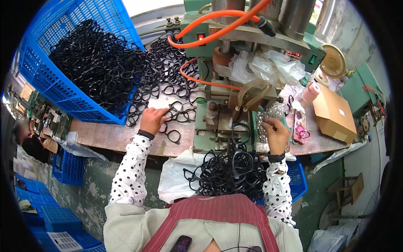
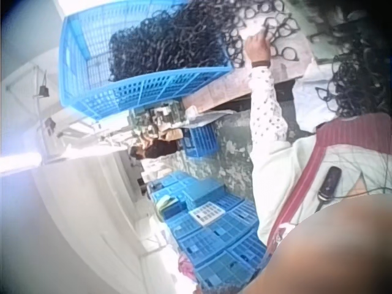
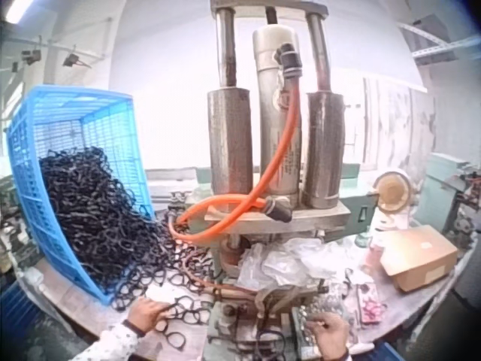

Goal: The person repeatedly picks black cable loops from a blue basket, places them into a press machine, and adds small metal components from a tray. The person operates the press to join the parts and then removes the finished assemblies, placing them on the work surface.

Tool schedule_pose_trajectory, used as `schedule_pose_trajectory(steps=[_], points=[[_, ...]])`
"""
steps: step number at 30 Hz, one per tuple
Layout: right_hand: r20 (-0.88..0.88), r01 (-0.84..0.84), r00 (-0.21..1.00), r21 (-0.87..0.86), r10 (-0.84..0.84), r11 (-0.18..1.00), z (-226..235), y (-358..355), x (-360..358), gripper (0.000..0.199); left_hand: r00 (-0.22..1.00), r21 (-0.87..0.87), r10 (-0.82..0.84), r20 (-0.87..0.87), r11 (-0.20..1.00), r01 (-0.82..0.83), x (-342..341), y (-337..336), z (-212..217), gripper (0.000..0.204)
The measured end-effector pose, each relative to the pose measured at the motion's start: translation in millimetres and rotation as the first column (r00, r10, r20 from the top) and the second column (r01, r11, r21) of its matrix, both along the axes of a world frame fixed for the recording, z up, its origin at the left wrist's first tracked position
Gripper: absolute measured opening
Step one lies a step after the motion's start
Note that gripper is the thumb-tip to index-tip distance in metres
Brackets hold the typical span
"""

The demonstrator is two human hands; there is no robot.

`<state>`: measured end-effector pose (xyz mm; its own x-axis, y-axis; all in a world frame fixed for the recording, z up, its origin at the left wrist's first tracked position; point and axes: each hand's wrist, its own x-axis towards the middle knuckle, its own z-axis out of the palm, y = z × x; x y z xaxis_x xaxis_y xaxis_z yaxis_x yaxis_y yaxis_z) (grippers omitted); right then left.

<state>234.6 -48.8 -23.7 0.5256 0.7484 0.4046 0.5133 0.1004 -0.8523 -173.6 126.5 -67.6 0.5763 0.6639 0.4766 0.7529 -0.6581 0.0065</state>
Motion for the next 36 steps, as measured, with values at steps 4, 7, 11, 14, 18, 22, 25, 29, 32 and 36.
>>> schedule_pose_trajectory(steps=[4, 7, 11, 14, 18, 22, 25, 29, 32, 36], points=[[-0.203, -0.256, 0.945, 0.029, 0.256, 0.966, 37, -3, -29, 0.016, 0.860, -0.007, 0.052, 0.508, 0.998, -0.056, 32, -24, 26, 0.020], [-0.189, -0.317, 0.928, 0.052, 0.321, 0.947, 47, -7, -43, 0.015, 0.825, 0.108, -0.157, 0.542, 0.987, 0.116, 73, -66, 70, 0.021], [-0.266, -0.260, 0.931, 0.001, 0.251, 0.965, 50, 0, -60, 0.023, 0.720, 0.230, -0.394, 0.571, 0.919, 0.321, 111, -101, 110, 0.026], [-0.456, -0.220, 0.858, 0.093, 0.238, 0.971, 41, 11, -73, 0.037, 0.618, -0.040, -0.181, 0.765, 0.945, 0.325, 128, -117, 129, 0.020], [-0.436, -0.179, 0.879, 0.071, 0.192, 0.981, 46, 17, -83, 0.047, 0.503, -0.134, -0.090, 0.860, 0.910, 0.393, 143, -102, 142, 0.019], [-0.506, -0.130, 0.840, 0.158, 0.193, 0.979, 42, 22, -88, 0.048, 0.430, -0.193, -0.015, 0.903, 0.879, 0.437, 150, -109, 150, 0.018], [-0.473, -0.087, 0.861, 0.227, 0.188, 0.970, 36, 25, -90, 0.050, 0.585, 0.030, -0.303, 0.752, 0.903, 0.429, 148, -112, 131, 0.033], [-0.350, -0.161, 0.915, 0.143, 0.202, 0.977, 39, 24, -69, 0.054, 0.474, 0.233, -0.781, 0.406, 0.590, 0.773, 162, -134, 93, 0.040], [-0.102, 0.082, 0.992, 0.101, -0.071, 0.992, 15, 29, -19, 0.041, 0.565, 0.191, -0.760, 0.319, 0.636, 0.748, 174, -132, 78, 0.041], [0.234, 0.337, 0.929, -0.215, -0.287, 0.917, -36, 10, 54, 0.030, 0.552, 0.150, -0.772, 0.315, 0.615, 0.774, 174, -128, 77, 0.045]])
